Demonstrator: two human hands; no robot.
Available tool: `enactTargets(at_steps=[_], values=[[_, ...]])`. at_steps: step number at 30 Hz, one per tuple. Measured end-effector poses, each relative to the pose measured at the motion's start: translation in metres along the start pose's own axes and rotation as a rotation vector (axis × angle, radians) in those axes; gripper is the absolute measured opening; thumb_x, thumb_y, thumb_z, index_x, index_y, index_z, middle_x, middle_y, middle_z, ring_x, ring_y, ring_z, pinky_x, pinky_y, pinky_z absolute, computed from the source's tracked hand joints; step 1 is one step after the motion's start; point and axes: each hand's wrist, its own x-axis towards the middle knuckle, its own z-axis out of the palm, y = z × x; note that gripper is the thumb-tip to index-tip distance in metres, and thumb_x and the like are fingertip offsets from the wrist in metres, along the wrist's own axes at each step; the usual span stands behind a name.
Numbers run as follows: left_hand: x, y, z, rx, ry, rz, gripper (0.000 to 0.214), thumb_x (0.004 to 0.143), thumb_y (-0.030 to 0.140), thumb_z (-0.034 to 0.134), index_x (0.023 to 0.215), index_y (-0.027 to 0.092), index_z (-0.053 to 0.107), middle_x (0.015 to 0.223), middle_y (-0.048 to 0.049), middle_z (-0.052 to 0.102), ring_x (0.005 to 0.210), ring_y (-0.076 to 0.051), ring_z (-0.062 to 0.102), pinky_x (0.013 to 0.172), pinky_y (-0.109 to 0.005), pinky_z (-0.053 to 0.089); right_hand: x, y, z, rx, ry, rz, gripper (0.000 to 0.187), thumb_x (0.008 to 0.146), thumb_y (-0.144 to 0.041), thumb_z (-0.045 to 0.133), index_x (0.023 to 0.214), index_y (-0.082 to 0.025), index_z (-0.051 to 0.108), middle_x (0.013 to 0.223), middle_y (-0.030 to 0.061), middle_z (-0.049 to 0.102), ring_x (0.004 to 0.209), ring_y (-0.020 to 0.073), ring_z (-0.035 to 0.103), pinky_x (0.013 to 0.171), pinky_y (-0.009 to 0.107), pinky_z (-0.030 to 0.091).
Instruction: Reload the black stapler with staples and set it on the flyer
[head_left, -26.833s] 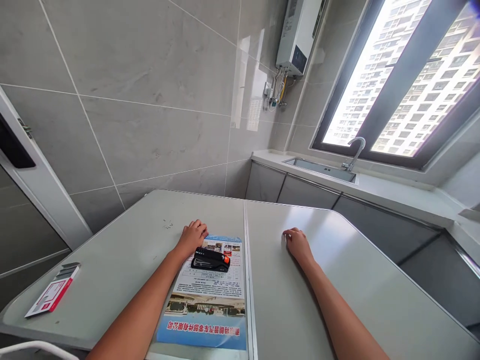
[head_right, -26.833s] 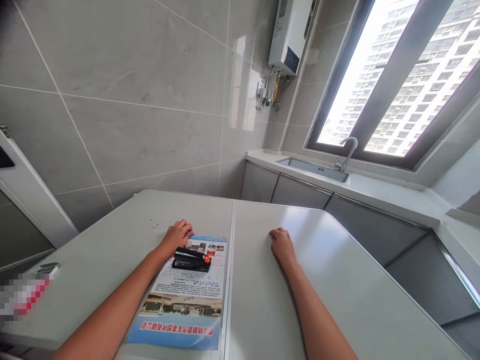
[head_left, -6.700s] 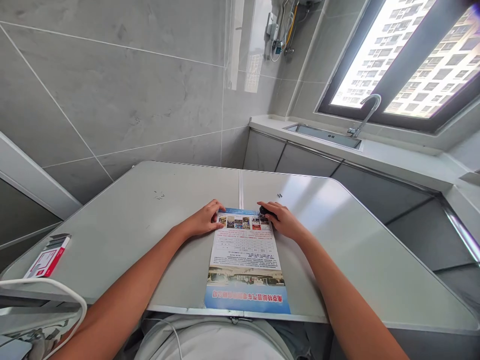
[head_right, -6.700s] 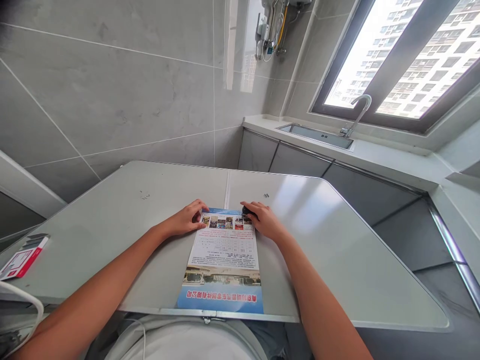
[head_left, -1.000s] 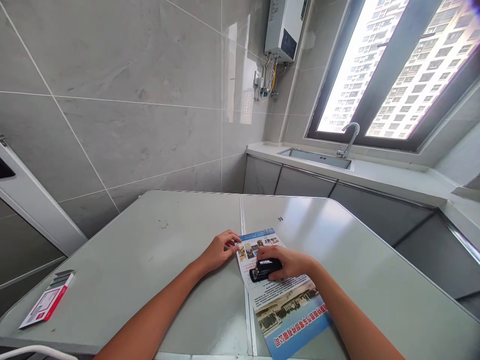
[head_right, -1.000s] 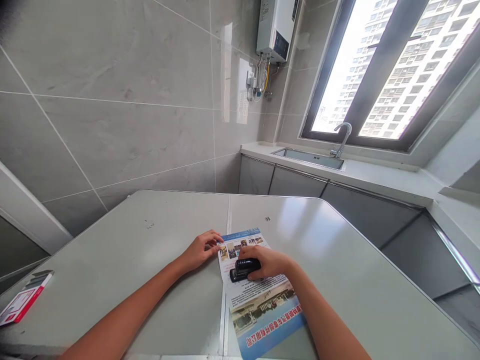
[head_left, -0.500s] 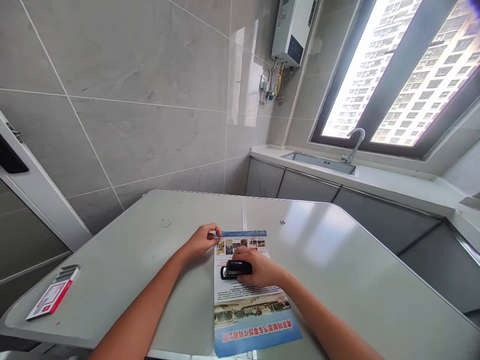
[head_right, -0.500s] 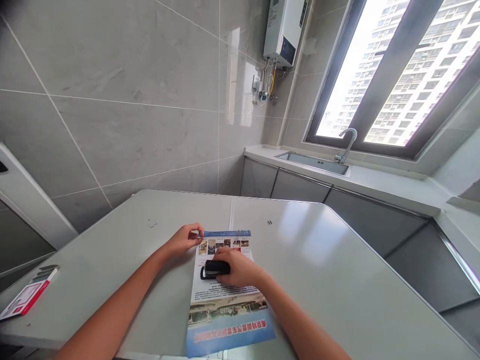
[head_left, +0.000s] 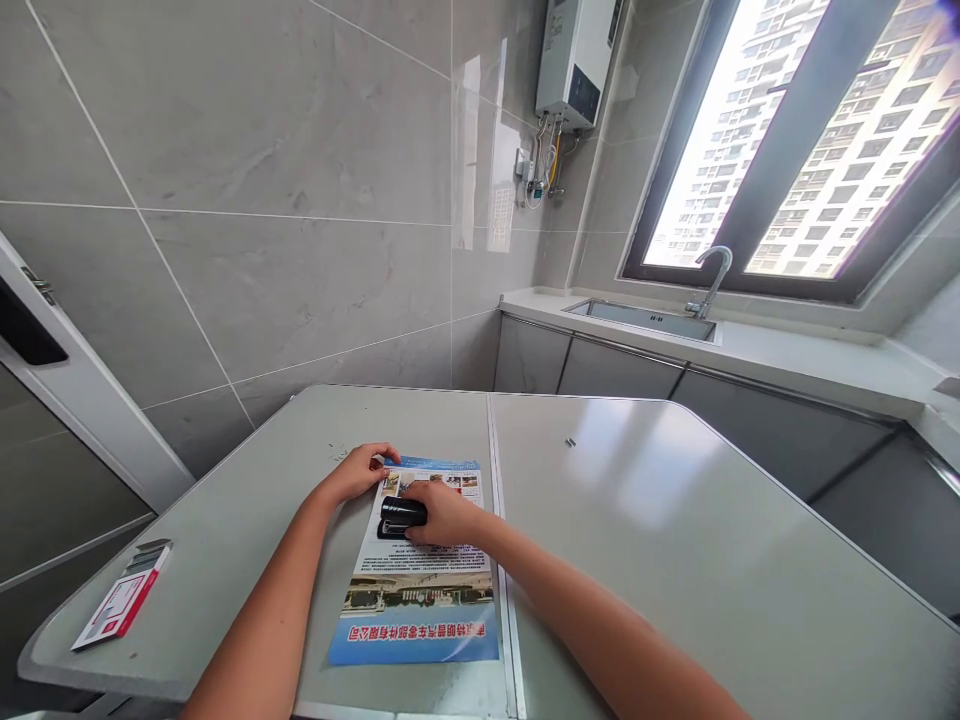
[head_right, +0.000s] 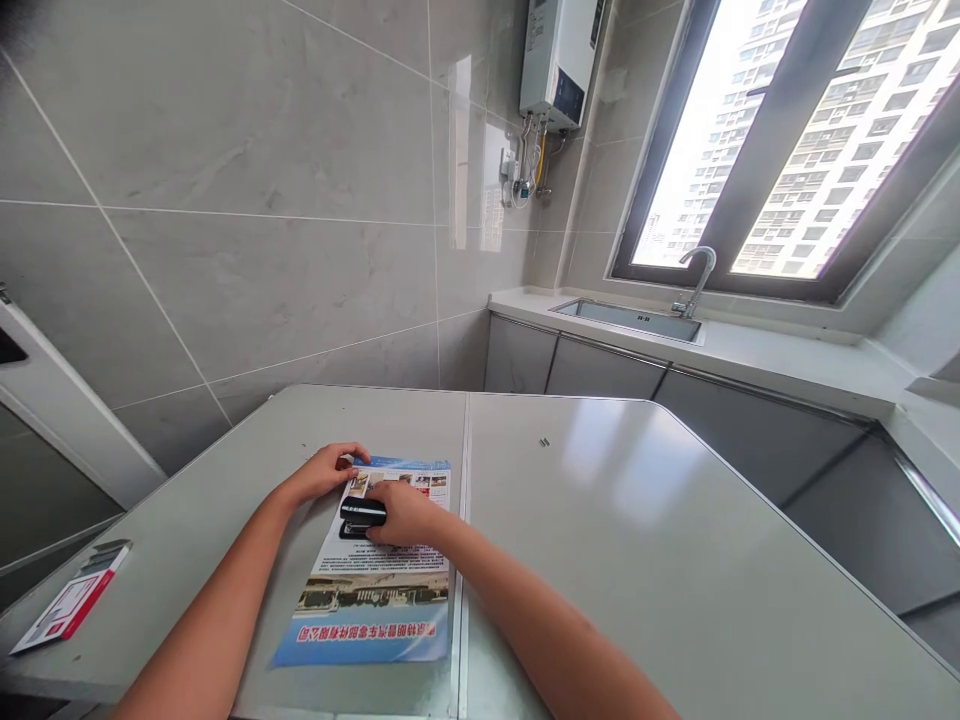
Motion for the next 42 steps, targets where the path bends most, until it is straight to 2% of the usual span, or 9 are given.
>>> enactTargets(at_steps=[3, 11, 16, 18, 22, 25, 28, 35, 42], values=[[0.003, -0.007, 0.001, 0.038, -0.016, 0.019, 0.028, 0.071, 0.027, 0.063, 0.094, 0.019, 0.076, 0.099, -0.0064, 0.076, 0.084, -0.024, 0.068, 0.083, -0.036, 0.052, 0.007, 0.004, 0.005, -0.006, 0.012, -0.002, 0.022, 0.072, -0.023, 0.077, 0.091, -0.019, 0.067, 0.092, 0.0022, 0.072, 0.081, 0.0191, 0.062, 0.074, 0.027, 0.043], [0.008, -0.011, 0.009, 0.138, 0.023, 0.071, 0.026, 0.072, 0.023, 0.058, 0.093, 0.02, 0.074, 0.1, -0.0054, 0.075, 0.091, -0.025, 0.068, 0.085, -0.036, 0.051, 0.004, 0.003, 0.006, 0.026, 0.026, 0.02, 0.023, 0.072, -0.023, 0.078, 0.094, -0.02, 0.069, 0.092, 0.0014, 0.073, 0.079, 0.0184, 0.063, 0.071, 0.026, 0.042], [0.009, -0.016, 0.018, 0.274, 0.034, 0.132, 0.025, 0.081, 0.024, 0.057, 0.101, 0.02, 0.071, 0.106, -0.0072, 0.069, 0.1, -0.025, 0.064, 0.095, -0.038, 0.049, 0.005, 0.006, -0.002, 0.217, 0.052, -0.044, 0.038, 0.081, -0.046, 0.08, 0.109, -0.022, 0.073, 0.102, 0.0021, 0.075, 0.087, 0.0189, 0.065, 0.076, 0.027, 0.047], [0.011, -0.02, 0.022, 0.311, 0.068, 0.156, 0.028, 0.085, 0.024, 0.057, 0.109, 0.021, 0.07, 0.107, -0.0076, 0.067, 0.106, -0.026, 0.062, 0.1, -0.04, 0.048, 0.003, 0.02, -0.02, 0.25, 0.169, 0.022, 0.037, 0.084, -0.051, 0.076, 0.11, -0.024, 0.075, 0.104, 0.0016, 0.075, 0.089, 0.0181, 0.065, 0.078, 0.026, 0.049], [0.016, -0.03, 0.03, 0.377, 0.134, 0.166, 0.026, 0.09, 0.026, 0.058, 0.113, 0.023, 0.069, 0.107, -0.0077, 0.064, 0.107, -0.026, 0.059, 0.102, -0.041, 0.046, -0.032, 0.074, -0.074, 0.048, 0.598, 0.415, 0.019, 0.085, -0.038, 0.07, 0.093, -0.022, 0.075, 0.095, 0.0051, 0.072, 0.085, 0.0211, 0.062, 0.082, 0.033, 0.05], [0.019, -0.033, 0.034, 0.408, 0.148, 0.159, 0.019, 0.093, 0.026, 0.057, 0.106, 0.023, 0.071, 0.106, -0.0076, 0.064, 0.106, -0.026, 0.059, 0.1, -0.04, 0.046, -0.081, 0.118, -0.105, -0.105, 0.905, 0.672, 0.023, 0.09, -0.029, 0.053, 0.097, -0.018, 0.072, 0.112, 0.0171, 0.065, 0.112, 0.0322, 0.055, 0.099, 0.047, 0.043], [0.02, -0.032, 0.037, 0.447, 0.188, 0.121, 0.019, 0.092, 0.026, 0.061, 0.109, 0.023, 0.07, 0.108, -0.008, 0.063, 0.108, -0.026, 0.057, 0.101, -0.04, 0.045, -0.12, 0.149, -0.115, -0.196, 1.067, 0.866, 0.027, 0.087, -0.027, 0.052, 0.099, -0.015, 0.073, 0.125, 0.0252, 0.059, 0.127, 0.0407, 0.044, 0.103, 0.056, 0.038], [0.018, -0.027, 0.04, 0.5, 0.214, 0.041, 0.019, 0.092, 0.029, 0.064, 0.109, 0.026, 0.071, 0.111, -0.0069, 0.063, 0.111, -0.027, 0.057, 0.097, -0.039, 0.044, -0.125, 0.173, -0.108, -0.184, 0.939, 0.872, 0.023, 0.077, -0.021, 0.056, 0.081, -0.017, 0.078, 0.103, 0.0224, 0.073, 0.107, 0.0392, 0.062, 0.092, 0.049, 0.048], [0.018, -0.026, 0.042, 0.473, 0.213, 0.05, 0.014, 0.092, 0.026, 0.064, 0.102, 0.027, 0.073, 0.11, -0.0062, 0.064, 0.112, -0.027, 0.056, 0.096, -0.038, 0.043, -0.053, 0.126, -0.074, -0.13, 0.733, 0.556, 0.027, 0.075, -0.019, 0.054, 0.084, -0.023, 0.079, 0.097, 0.0071, 0.078, 0.094, 0.026, 0.069, 0.098, 0.041, 0.05]])
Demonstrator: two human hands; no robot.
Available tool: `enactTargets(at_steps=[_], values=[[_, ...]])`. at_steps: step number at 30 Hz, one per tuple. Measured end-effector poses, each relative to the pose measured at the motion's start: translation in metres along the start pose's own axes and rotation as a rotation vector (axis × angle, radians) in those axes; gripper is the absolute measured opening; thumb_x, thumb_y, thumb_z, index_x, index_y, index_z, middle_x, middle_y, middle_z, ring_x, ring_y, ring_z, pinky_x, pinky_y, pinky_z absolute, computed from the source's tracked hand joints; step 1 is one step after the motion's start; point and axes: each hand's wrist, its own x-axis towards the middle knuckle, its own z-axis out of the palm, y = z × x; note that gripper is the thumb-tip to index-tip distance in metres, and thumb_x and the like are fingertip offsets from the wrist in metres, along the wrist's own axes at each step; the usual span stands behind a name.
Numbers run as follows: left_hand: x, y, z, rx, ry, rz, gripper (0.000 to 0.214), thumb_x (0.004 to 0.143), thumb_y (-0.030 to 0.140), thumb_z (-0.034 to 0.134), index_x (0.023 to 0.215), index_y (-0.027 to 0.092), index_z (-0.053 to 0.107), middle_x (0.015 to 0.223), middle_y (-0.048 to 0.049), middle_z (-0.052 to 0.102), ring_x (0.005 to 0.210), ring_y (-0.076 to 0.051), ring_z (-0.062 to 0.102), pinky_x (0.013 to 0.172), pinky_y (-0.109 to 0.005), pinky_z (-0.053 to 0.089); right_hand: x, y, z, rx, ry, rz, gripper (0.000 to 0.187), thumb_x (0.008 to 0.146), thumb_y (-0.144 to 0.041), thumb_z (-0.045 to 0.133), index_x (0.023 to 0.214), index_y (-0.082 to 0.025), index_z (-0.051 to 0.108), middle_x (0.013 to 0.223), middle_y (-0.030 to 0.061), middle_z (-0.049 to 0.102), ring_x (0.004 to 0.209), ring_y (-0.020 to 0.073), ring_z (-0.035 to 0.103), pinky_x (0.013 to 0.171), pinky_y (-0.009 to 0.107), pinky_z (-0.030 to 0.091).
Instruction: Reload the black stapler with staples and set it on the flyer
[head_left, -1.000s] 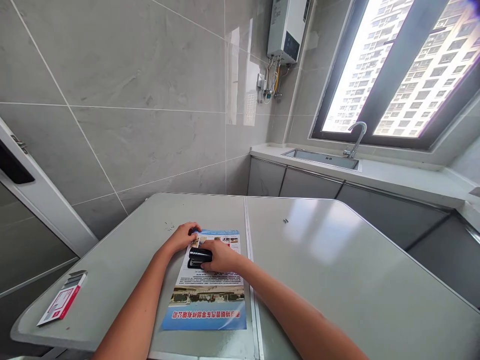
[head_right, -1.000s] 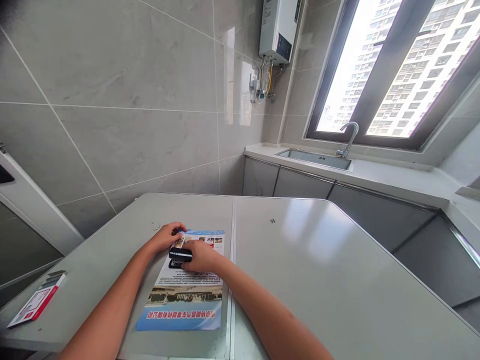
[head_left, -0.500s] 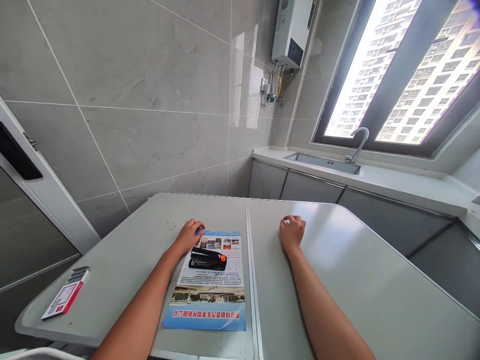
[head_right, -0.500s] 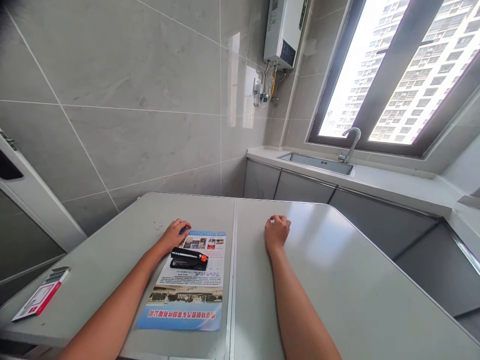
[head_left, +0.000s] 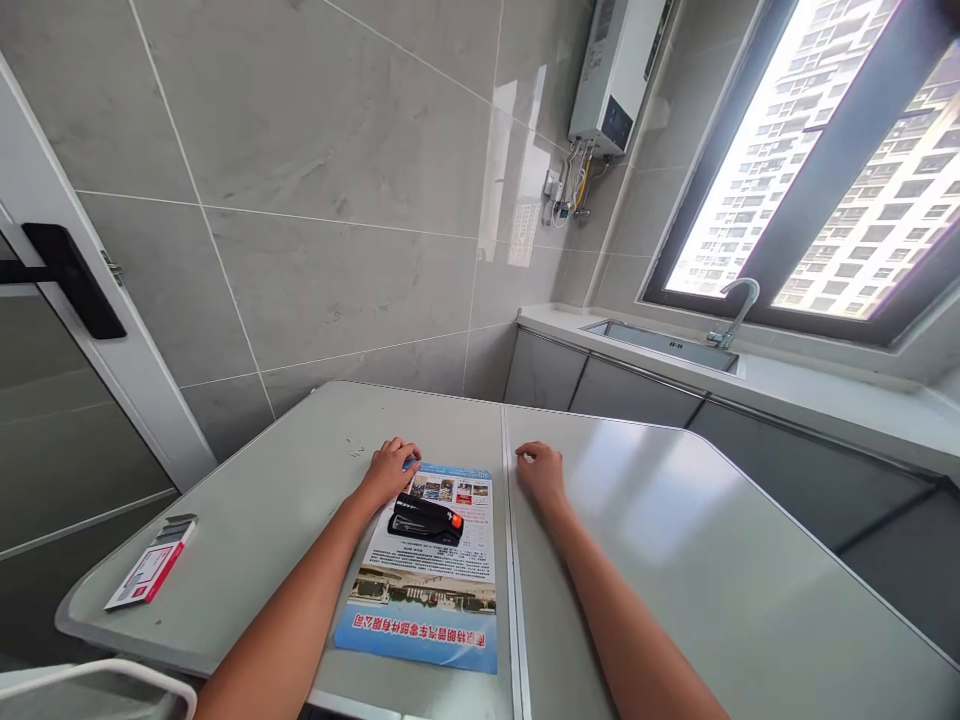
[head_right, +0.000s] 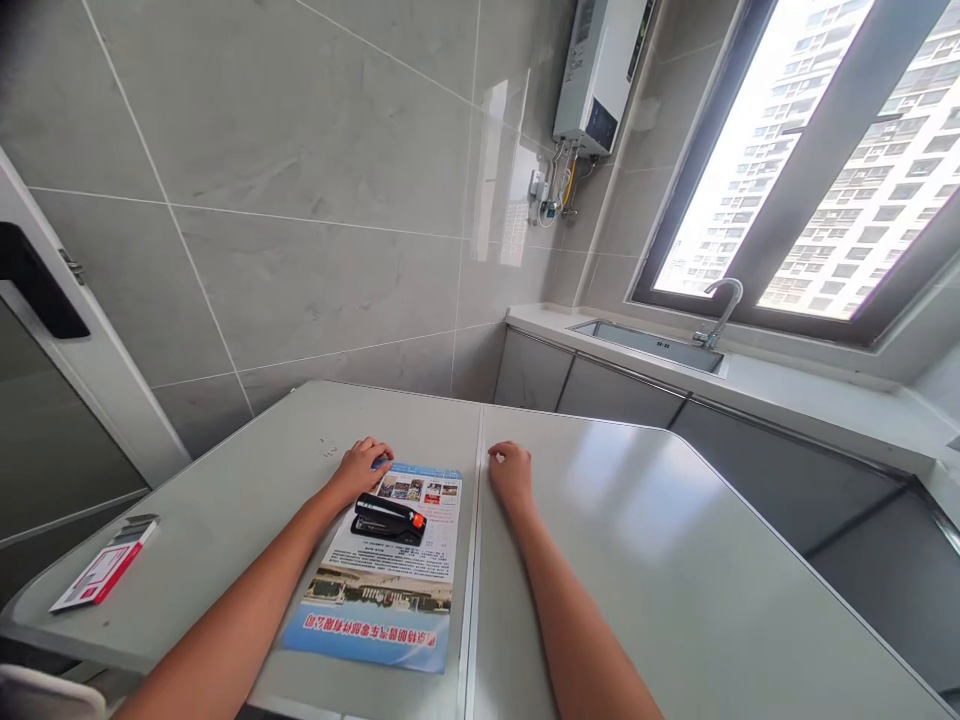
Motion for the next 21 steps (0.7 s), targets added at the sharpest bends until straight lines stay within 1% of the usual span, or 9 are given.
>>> enactTargets(at_steps=[3, 6, 9, 11, 14, 16, 17, 18, 21], values=[[0.0, 0.0, 0.001, 0.002, -0.003, -0.008, 0.014, 0.091, 0.028, 0.065, 0.102, 0.026, 0.073, 0.109, -0.0063, 0.064, 0.111, -0.027, 0.056, 0.095, -0.038, 0.043, 0.008, -0.046, 0.042, 0.069, -0.123, -0.095, 0.024, 0.074, -0.017, 0.056, 0.084, -0.022, 0.077, 0.092, 0.0039, 0.078, 0.086, 0.0215, 0.068, 0.088, 0.034, 0.053], [-0.001, -0.001, 0.0, 0.016, -0.009, -0.01, 0.015, 0.092, 0.03, 0.064, 0.104, 0.026, 0.072, 0.109, -0.0065, 0.064, 0.111, -0.027, 0.056, 0.093, -0.038, 0.042, 0.021, -0.08, 0.08, 0.106, -0.197, -0.126, 0.02, 0.073, -0.013, 0.06, 0.083, -0.022, 0.075, 0.091, 0.0027, 0.077, 0.087, 0.0194, 0.067, 0.088, 0.031, 0.05], [-0.001, 0.0, -0.001, 0.027, -0.013, 0.0, 0.016, 0.093, 0.031, 0.063, 0.105, 0.026, 0.072, 0.109, -0.0068, 0.063, 0.11, -0.028, 0.056, 0.092, -0.038, 0.042, 0.03, -0.095, 0.105, 0.122, -0.275, -0.119, 0.016, 0.071, -0.01, 0.064, 0.081, -0.02, 0.073, 0.085, 0.0025, 0.075, 0.079, 0.0176, 0.064, 0.081, 0.029, 0.049], [-0.001, 0.001, -0.003, 0.026, -0.014, 0.012, 0.015, 0.092, 0.029, 0.064, 0.103, 0.025, 0.072, 0.108, -0.0068, 0.063, 0.11, -0.027, 0.057, 0.091, -0.037, 0.043, 0.033, -0.097, 0.112, 0.126, -0.33, -0.116, 0.011, 0.07, -0.011, 0.069, 0.077, -0.019, 0.072, 0.078, 0.0016, 0.073, 0.074, 0.0162, 0.062, 0.074, 0.027, 0.048], [-0.001, 0.002, -0.004, 0.016, -0.02, 0.037, 0.011, 0.092, 0.026, 0.064, 0.099, 0.024, 0.072, 0.106, -0.006, 0.065, 0.108, -0.026, 0.059, 0.091, -0.036, 0.043, 0.035, -0.09, 0.107, 0.133, -0.358, -0.117, 0.009, 0.068, -0.016, 0.075, 0.075, -0.019, 0.07, 0.079, 0.0006, 0.073, 0.068, 0.0136, 0.06, 0.069, 0.024, 0.046], [-0.001, 0.003, -0.004, 0.013, -0.022, 0.046, 0.01, 0.092, 0.025, 0.063, 0.097, 0.024, 0.072, 0.105, -0.0053, 0.066, 0.107, -0.025, 0.059, 0.09, -0.036, 0.043, 0.036, -0.078, 0.092, 0.128, -0.322, -0.109, 0.007, 0.071, -0.02, 0.074, 0.074, -0.019, 0.068, 0.084, 0.0013, 0.074, 0.068, 0.013, 0.059, 0.07, 0.024, 0.045], [-0.001, 0.003, -0.003, 0.015, -0.02, 0.046, 0.01, 0.093, 0.025, 0.063, 0.097, 0.024, 0.071, 0.105, -0.005, 0.066, 0.108, -0.025, 0.059, 0.09, -0.036, 0.043, 0.036, -0.068, 0.081, 0.122, -0.289, -0.099, 0.006, 0.074, -0.022, 0.071, 0.073, -0.019, 0.066, 0.086, 0.002, 0.074, 0.069, 0.0134, 0.059, 0.071, 0.025, 0.045], [-0.001, 0.003, -0.003, 0.018, -0.017, 0.044, 0.01, 0.093, 0.026, 0.063, 0.098, 0.025, 0.071, 0.105, -0.0048, 0.066, 0.108, -0.025, 0.059, 0.09, -0.036, 0.043, 0.035, -0.056, 0.069, 0.108, -0.25, -0.082, 0.009, 0.075, -0.023, 0.068, 0.069, -0.019, 0.064, 0.082, 0.0029, 0.072, 0.07, 0.0148, 0.058, 0.072, 0.026, 0.044], [-0.001, 0.002, 0.0, 0.026, -0.011, 0.039, 0.009, 0.093, 0.025, 0.063, 0.098, 0.025, 0.071, 0.106, -0.0045, 0.066, 0.109, -0.025, 0.059, 0.09, -0.036, 0.043, 0.026, -0.009, 0.021, 0.084, -0.18, -0.038, 0.017, 0.073, -0.025, 0.063, 0.058, -0.021, 0.057, 0.072, 0.0032, 0.068, 0.071, 0.018, 0.058, 0.072, 0.028, 0.043]])
